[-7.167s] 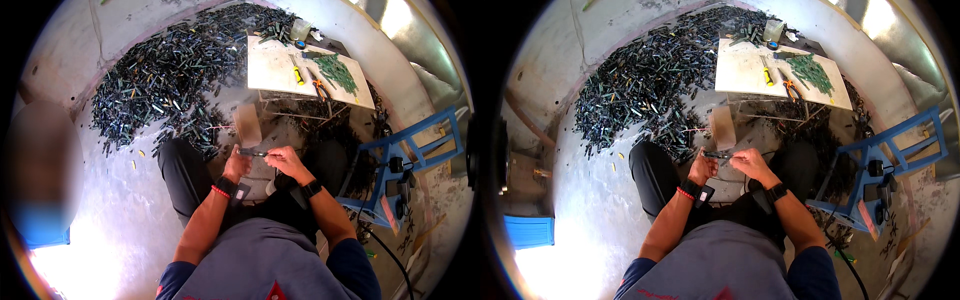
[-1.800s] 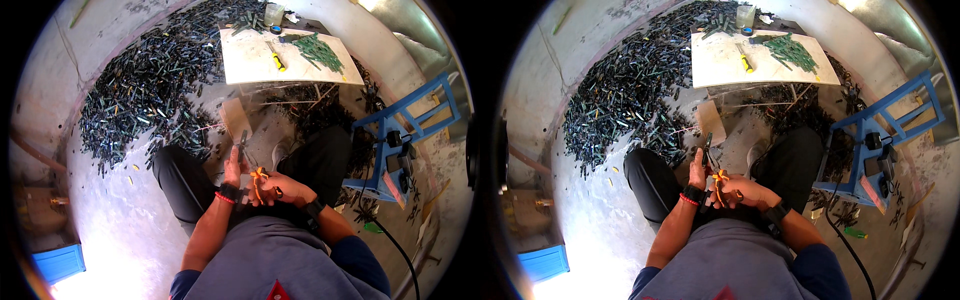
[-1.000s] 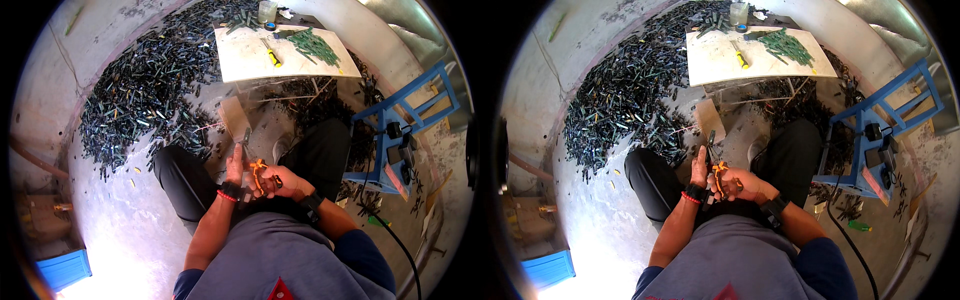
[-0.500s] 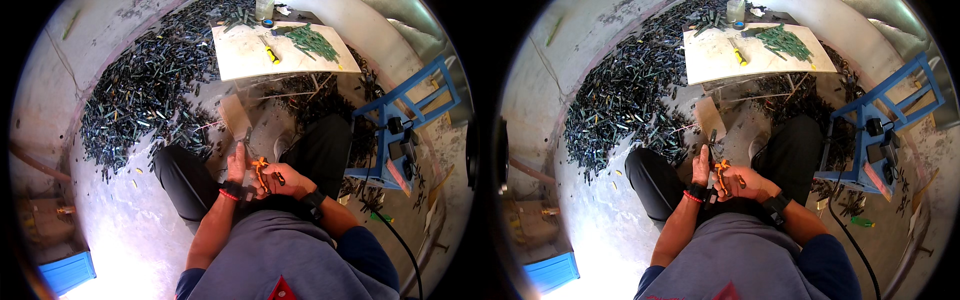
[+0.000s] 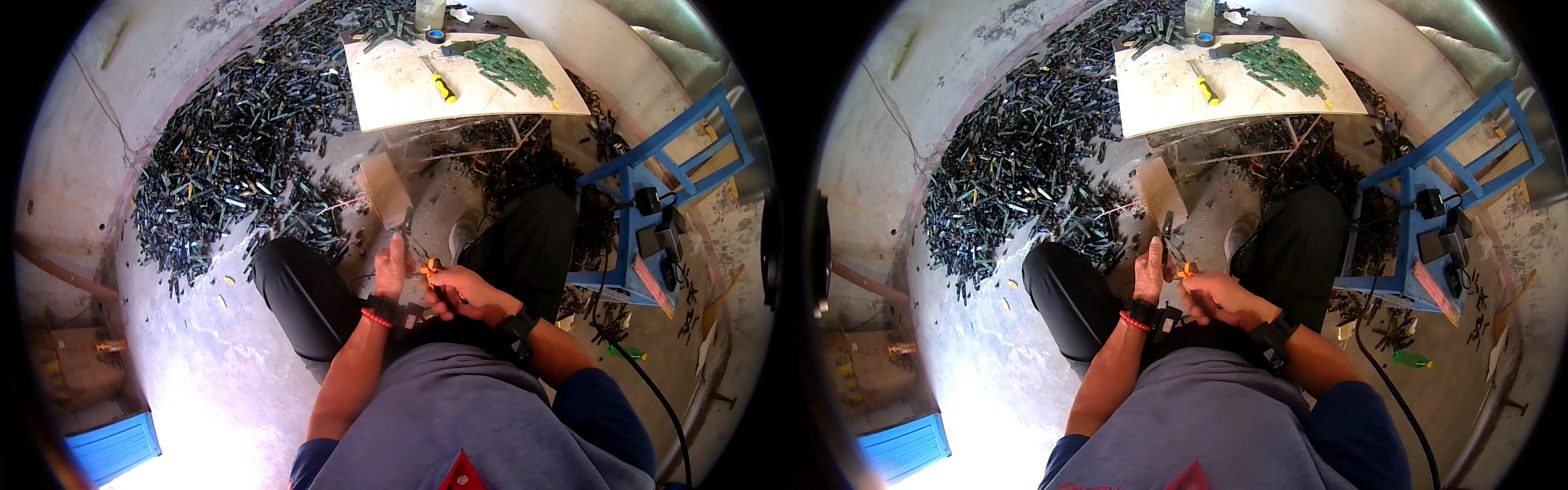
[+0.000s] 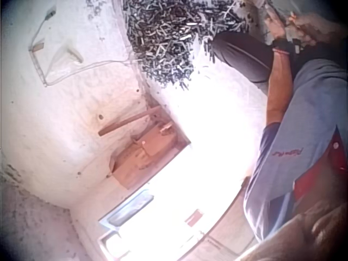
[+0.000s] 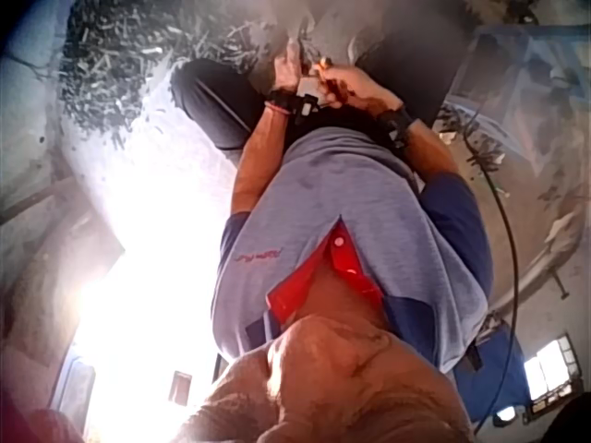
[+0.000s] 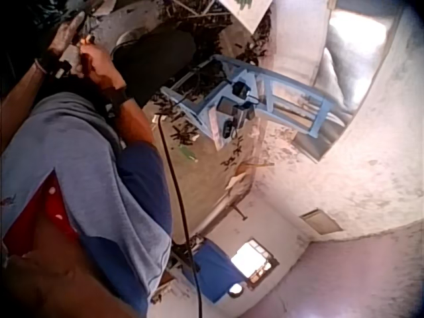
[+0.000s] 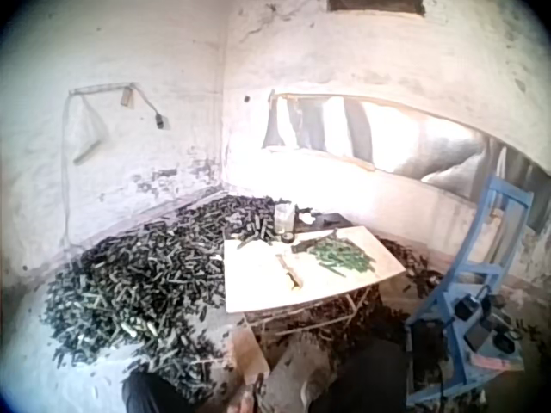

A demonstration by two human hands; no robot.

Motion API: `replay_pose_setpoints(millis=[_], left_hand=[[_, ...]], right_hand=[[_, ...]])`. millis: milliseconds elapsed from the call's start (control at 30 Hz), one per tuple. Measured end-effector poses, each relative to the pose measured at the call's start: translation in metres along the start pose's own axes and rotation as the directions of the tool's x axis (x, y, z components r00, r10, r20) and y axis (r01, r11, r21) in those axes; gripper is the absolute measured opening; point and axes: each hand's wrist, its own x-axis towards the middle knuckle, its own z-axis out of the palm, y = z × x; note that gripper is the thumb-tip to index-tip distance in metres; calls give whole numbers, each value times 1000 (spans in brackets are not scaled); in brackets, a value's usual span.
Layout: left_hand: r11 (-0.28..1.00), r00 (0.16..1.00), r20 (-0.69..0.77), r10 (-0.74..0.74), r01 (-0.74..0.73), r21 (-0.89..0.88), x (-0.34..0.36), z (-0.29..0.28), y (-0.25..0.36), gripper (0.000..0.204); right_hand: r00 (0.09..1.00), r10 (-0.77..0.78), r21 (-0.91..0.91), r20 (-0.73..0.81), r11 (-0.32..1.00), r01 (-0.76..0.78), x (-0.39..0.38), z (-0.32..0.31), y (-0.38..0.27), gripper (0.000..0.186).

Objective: The person sits on the floor and uses pliers to cut green plastic strips into smaller pieces. They repeatedly pick up strips, cut them, and place the resulting pieces onto a white board. The person also uses a brush to sweep debris from the board into a container.

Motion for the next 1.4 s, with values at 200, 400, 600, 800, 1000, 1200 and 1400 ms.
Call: replay_pose_setpoints(millis=[200, 400, 600, 800, 1000, 1200, 1400], left_hand=[[999, 998, -43, -39, 39, 15, -4, 1, 5, 63], [1000, 998, -56, -28, 29, 6, -6, 3, 11, 65], [984, 998, 11, -59, 60, -170, -12, 4, 27, 60], [962, 979, -42, -201, 189, -199, -8, -1, 17, 60], [990, 990, -84, -112, 105, -89, -6, 1, 9, 63], [982, 990, -80, -117, 104, -157, -7, 0, 16, 62], [966, 990, 21, -139, 141, -217, -11, -1, 30, 60]], right_hand=[[876, -452, -913, -170, 407, 33, 2, -13, 2, 21], [955, -245, -742, -167, 669, 42, 1, -16, -5, 18], [951, -46, 318, 307, 946, -57, -9, 14, 2, 25], [993, -67, -162, 92, 983, 81, 3, 8, 4, 26], [797, -602, -997, -52, -20, -80, 11, -5, 3, 22], [996, -43, -175, 83, 983, 57, 4, 3, -12, 21], [907, -118, 405, 404, 912, -62, -1, 17, 12, 28]])
